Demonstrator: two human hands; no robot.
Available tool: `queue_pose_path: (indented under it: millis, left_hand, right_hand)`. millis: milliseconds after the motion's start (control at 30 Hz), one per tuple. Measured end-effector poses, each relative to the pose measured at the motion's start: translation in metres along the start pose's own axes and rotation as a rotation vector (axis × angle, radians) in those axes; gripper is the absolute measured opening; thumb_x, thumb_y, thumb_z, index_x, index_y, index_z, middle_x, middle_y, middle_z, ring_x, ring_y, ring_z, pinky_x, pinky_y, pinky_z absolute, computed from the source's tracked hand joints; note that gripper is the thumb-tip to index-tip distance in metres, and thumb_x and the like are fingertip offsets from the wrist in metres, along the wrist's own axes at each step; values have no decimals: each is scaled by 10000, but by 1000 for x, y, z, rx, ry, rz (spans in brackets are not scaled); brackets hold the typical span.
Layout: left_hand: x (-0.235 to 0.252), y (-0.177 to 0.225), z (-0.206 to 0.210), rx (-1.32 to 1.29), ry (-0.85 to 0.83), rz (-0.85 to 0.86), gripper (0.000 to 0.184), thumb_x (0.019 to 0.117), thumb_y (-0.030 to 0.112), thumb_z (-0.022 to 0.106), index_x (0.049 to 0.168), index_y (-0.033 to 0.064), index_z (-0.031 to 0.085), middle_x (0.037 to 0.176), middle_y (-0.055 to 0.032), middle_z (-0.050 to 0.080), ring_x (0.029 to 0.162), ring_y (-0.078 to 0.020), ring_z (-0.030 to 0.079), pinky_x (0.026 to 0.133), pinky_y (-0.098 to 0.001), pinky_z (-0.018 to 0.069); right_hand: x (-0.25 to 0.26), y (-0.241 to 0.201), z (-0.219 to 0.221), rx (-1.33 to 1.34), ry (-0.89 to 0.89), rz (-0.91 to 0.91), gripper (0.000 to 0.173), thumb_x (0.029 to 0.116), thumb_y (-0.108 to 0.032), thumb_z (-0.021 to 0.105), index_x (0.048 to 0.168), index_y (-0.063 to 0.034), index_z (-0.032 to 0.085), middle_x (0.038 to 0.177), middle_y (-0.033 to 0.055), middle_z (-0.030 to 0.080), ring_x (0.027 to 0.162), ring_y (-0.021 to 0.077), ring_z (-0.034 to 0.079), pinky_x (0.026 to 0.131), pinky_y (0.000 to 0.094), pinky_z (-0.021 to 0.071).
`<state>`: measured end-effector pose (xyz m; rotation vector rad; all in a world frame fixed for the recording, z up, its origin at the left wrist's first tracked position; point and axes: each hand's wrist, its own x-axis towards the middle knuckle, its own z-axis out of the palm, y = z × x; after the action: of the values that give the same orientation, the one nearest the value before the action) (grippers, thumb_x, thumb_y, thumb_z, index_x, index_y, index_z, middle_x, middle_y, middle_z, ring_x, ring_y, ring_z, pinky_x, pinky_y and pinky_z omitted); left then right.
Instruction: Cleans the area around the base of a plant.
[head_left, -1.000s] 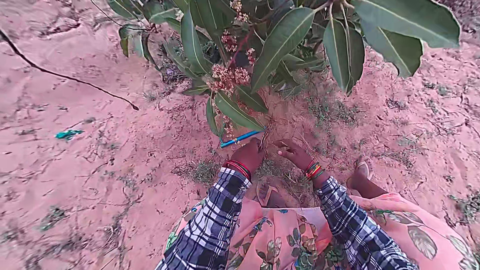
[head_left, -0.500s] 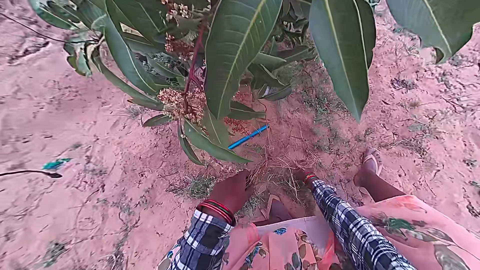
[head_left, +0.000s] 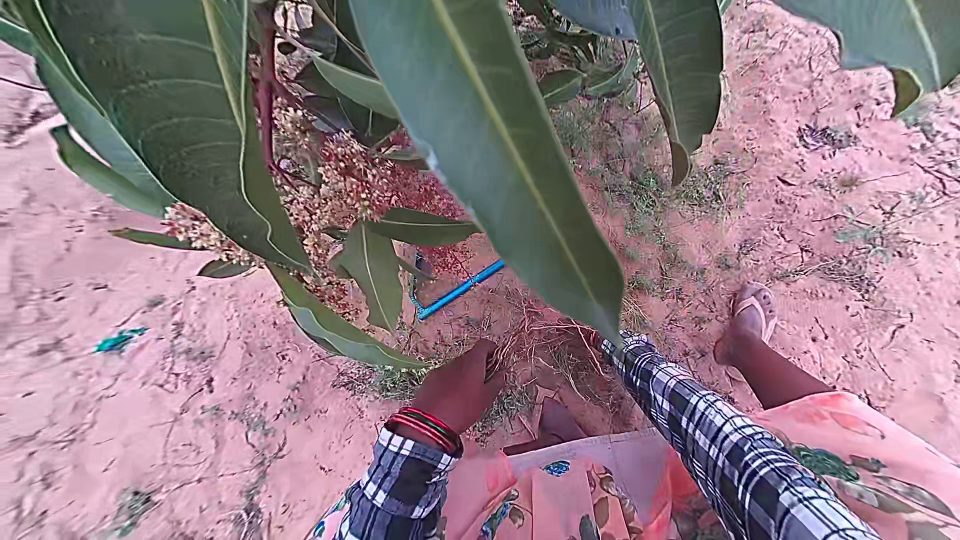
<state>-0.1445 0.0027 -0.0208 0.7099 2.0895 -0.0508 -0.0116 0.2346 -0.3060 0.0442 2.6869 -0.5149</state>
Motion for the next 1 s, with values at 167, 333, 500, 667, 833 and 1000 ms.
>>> queue_pose_path:
  millis: [167, 333, 500, 667, 833, 1000]
  left_hand:
    - [-7, 0, 0, -78, 99, 43, 508, 1047, 346, 571, 1480, 104, 459, 1323, -191, 636, 1204, -388, 632, 992, -635, 480]
    - [-9, -3, 0, -170, 160, 98, 523, 1043, 372, 561, 1491, 125, 453, 1310, -187, 645, 1185, -383, 642, 980, -640, 486]
    - [-21, -10, -7, -167, 191, 87, 559, 1058, 403, 532, 1525, 107, 442, 1323, -230, 636, 1218, -419, 620, 1009, -649, 458]
    - [-35, -41, -24, -161, 260, 99, 435, 1057, 329, 565, 1394, 54, 583, 1189, -265, 670, 1140, -445, 635, 960, -667, 460]
    - [-31, -59, -26, -201, 310, 91, 410, 1050, 357, 585, 1325, 55, 620, 1133, -231, 688, 1091, -412, 659, 932, -658, 479]
    - [-24, -62, -23, -193, 274, 91, 432, 1046, 381, 581, 1277, 18, 625, 1105, -227, 685, 1068, -401, 660, 920, -646, 485]
  right_hand:
    - [21, -18, -5, 343, -355, 418, 725, 899, -264, 755, 1503, -10, 445, 1365, 304, 595, 1268, 484, 585, 1020, 689, 458]
    - [4, -16, 14, 386, -247, 402, 497, 944, -302, 702, 1353, -30, 630, 1343, 258, 637, 1287, 459, 578, 1031, 705, 438]
    - [-32, -32, 3, 319, -172, 359, 371, 958, -209, 691, 1286, -36, 684, 1362, 236, 626, 1322, 496, 517, 1035, 706, 426]
    - [-80, -36, 9, 139, -247, 303, 406, 977, -169, 654, 1367, -57, 644, 1407, 221, 604, 1373, 486, 472, 1058, 694, 402]
    - [-149, 13, 17, 6, -428, 570, 345, 989, -240, 630, 1299, -104, 694, 1386, 207, 630, 1381, 507, 469, 1056, 756, 377]
    - [-185, 38, 16, -62, -557, 753, 280, 1012, -140, 587, 1249, -73, 721, 1403, 235, 613, 1405, 523, 433, 1085, 801, 303]
